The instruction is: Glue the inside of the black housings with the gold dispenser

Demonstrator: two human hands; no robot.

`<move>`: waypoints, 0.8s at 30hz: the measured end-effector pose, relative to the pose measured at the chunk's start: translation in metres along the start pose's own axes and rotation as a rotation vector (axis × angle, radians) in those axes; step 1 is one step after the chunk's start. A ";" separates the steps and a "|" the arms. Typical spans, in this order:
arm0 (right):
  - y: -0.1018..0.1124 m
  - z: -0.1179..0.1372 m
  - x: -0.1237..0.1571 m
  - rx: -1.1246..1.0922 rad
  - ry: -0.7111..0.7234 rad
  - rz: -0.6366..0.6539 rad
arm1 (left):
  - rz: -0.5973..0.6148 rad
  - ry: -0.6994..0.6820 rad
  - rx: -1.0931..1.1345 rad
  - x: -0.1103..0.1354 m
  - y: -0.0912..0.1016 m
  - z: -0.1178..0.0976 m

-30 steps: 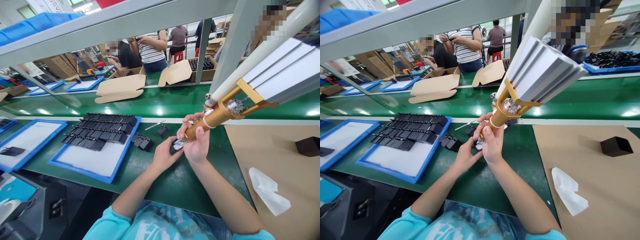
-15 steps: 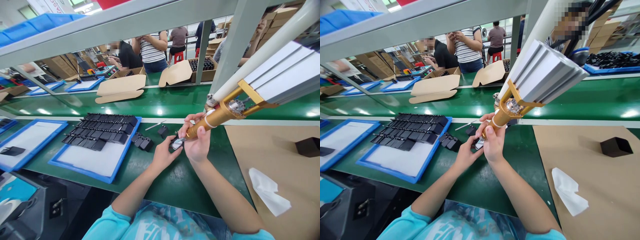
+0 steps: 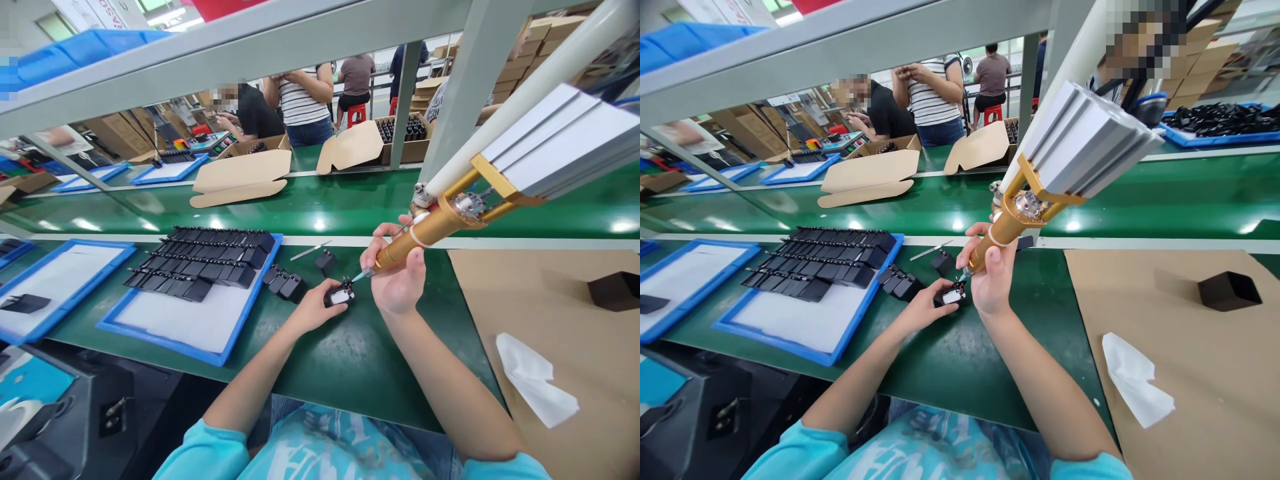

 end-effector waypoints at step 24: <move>0.005 -0.002 -0.003 0.042 -0.004 -0.004 | -0.089 -0.392 -0.319 -0.001 -0.011 -0.023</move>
Point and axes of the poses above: each hand's wrist, its own x-axis away from the middle knuckle, its own y-axis out of the back of the hand, z = x × y, the point moved 4 cm from there along -x, towards the middle knuckle, and after that the axes turned 2 degrees about x, right-handed, at the moved point
